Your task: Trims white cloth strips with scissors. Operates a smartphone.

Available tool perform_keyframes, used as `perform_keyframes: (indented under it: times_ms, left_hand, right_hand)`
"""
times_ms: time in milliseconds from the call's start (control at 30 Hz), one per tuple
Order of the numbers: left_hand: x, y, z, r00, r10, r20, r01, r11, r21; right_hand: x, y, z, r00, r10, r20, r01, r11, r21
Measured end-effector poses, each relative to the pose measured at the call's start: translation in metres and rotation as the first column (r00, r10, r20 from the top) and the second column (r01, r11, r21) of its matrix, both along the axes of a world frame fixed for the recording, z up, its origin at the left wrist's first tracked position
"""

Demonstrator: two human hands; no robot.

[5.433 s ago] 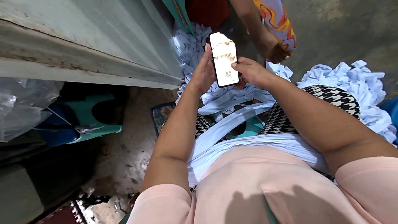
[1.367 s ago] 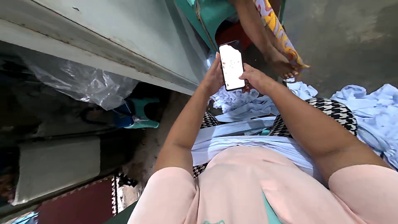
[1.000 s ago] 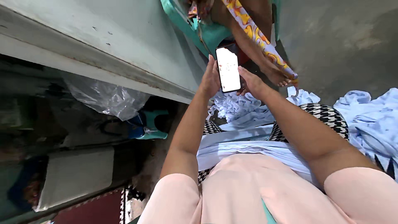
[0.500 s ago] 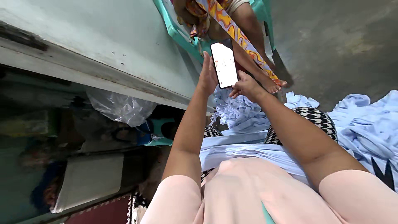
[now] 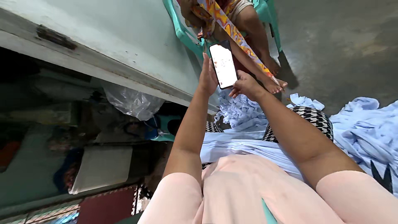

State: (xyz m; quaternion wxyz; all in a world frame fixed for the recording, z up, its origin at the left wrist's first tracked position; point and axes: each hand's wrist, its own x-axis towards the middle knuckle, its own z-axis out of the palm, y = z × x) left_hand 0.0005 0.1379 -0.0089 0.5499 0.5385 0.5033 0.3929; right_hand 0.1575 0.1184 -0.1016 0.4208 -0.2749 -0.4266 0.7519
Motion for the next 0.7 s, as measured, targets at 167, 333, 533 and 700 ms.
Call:
perform_keyframes:
  times_ms: [167,333,533,700]
  left_hand:
    - [0.006,-0.015,0.003,0.998,0.063,0.001,-0.063,0.998,0.012]
    - [0.0,-0.029,0.004,0.998,0.039,0.046,-0.04,0.998,0.039]
    - [-0.017,-0.039,0.004,0.997,0.054,0.059,-0.055,0.998,0.032]
    - [-0.027,-0.054,-0.008,0.994,0.077,0.079,-0.075,0.997,-0.032]
  right_hand:
    - [0.004,-0.005,0.007,0.999,0.037,0.001,-0.037,0.999,-0.025]
    - [0.002,-0.01,0.007,0.995,0.097,-0.024,-0.097,0.995,0.023]
    - [-0.007,-0.013,0.009,0.986,0.164,-0.017,-0.164,0.986,0.031]
    - [-0.014,-0.014,0.003,0.983,0.182,-0.007,-0.182,0.983,0.037]
